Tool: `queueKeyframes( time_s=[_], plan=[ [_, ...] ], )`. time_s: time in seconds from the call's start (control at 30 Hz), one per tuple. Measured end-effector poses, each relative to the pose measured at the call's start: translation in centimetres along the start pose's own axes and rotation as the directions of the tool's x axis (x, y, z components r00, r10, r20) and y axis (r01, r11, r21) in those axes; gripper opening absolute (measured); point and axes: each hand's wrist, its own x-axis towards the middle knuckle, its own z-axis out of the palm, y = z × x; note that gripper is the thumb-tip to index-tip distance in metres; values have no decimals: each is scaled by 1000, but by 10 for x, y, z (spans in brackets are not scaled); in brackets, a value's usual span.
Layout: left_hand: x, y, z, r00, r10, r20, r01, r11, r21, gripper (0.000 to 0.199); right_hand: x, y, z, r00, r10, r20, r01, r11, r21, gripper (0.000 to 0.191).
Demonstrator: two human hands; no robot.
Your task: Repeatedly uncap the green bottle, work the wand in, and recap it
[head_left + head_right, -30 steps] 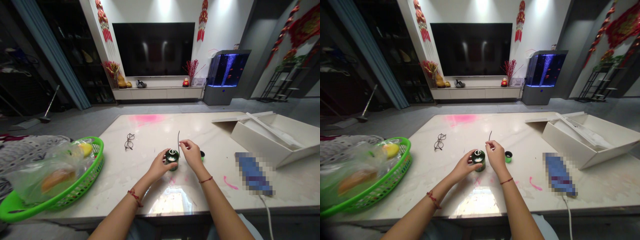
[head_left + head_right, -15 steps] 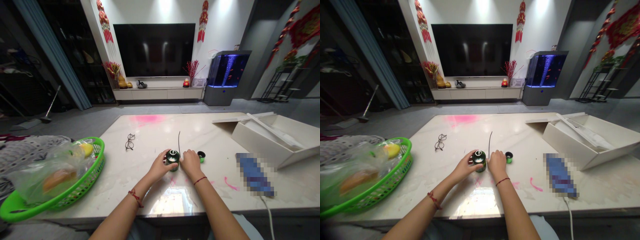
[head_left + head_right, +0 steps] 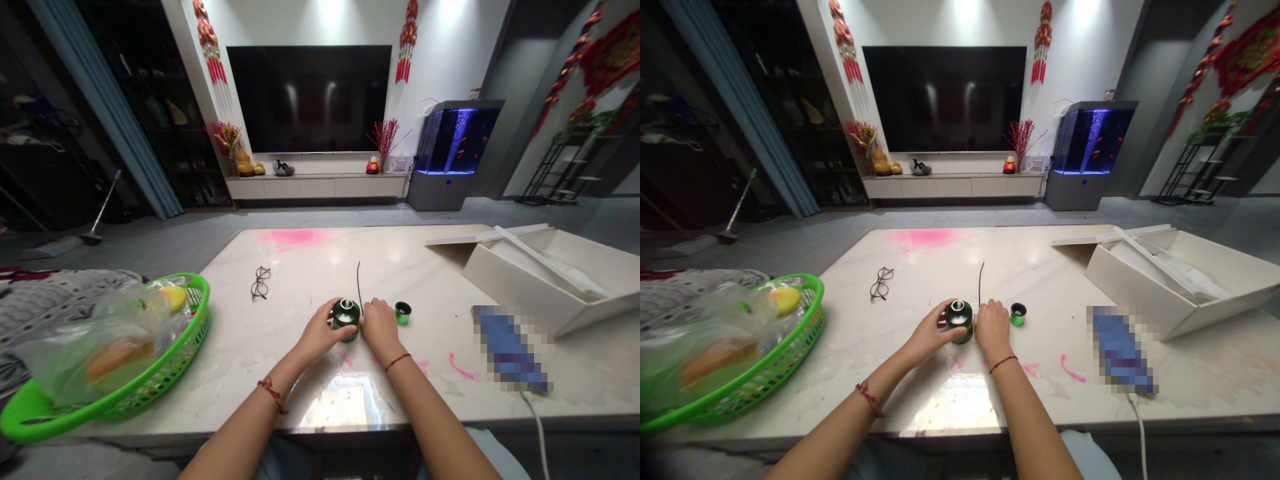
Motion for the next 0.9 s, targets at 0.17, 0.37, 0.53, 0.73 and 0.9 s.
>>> queueKeyframes(
  time_s=[0.17, 0.37, 0.53, 0.73, 0.9],
  plan=[
    [0, 0, -1, 1000, 4, 4, -4, 1000, 10, 64, 1, 3, 5, 999, -43, 2, 43, 999, -32, 27],
    [0, 0, -2, 1000, 16, 13, -16, 1000, 22, 63, -1, 3, 2, 999, -42, 2, 42, 998, -53, 27],
    [0, 1, -2, 1000, 10, 9, -10, 1000, 14, 63, -3, 0, -7, 999, -29, 36, 32, 997, -76, 24],
    [-1, 4, -2, 1000, -11, 5, 11, 1000, -4, 61, -9, -3, -27, 974, 147, 171, -135, 987, -83, 26],
    [-3, 7, -2, 1000, -12, 4, 12, 1000, 23, 61, -15, 4, -39, 930, 218, 296, -202, 976, -84, 23]
  ],
)
